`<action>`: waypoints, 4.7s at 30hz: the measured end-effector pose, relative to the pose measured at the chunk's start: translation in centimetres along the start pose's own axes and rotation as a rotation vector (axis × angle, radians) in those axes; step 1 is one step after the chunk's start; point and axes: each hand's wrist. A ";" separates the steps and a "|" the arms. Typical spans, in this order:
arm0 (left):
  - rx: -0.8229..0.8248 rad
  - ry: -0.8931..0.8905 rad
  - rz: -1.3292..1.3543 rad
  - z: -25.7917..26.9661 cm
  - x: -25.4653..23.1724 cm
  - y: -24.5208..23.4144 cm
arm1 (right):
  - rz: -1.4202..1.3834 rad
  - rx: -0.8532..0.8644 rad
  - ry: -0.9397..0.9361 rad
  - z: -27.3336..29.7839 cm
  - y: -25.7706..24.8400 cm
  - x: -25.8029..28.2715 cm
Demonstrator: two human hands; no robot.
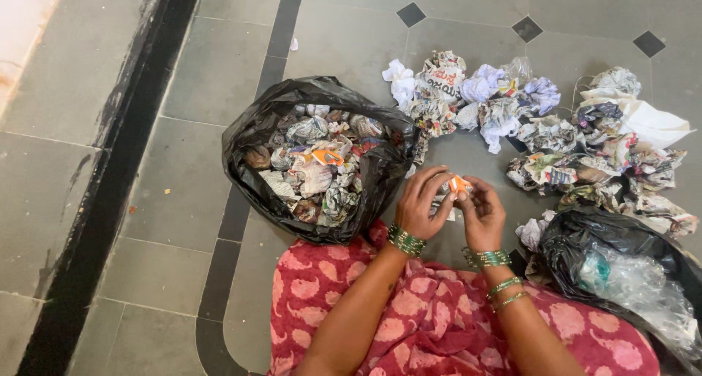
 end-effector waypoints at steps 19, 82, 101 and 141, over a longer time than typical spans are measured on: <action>-0.533 0.066 -0.103 -1.8 0.8 -5.0 | 0.359 0.715 -0.536 -9.7 15.6 8.9; 0.648 -0.781 -0.390 5.7 8.8 7.8 | 1.463 1.023 0.240 -13.8 -5.7 -9.4; 0.495 -0.713 -0.376 4.2 8.7 6.7 | 1.193 1.074 -0.323 -15.7 2.4 -21.6; 0.510 -0.581 0.294 4.2 9.4 6.8 | 0.063 0.164 0.168 0.7 -9.5 -5.5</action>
Point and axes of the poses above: each hand's wrist, its own z-axis away from the middle knuckle, its own y-axis out of the palm, x = y × z, and after that the axes turned 11 degrees about -y, right-handed
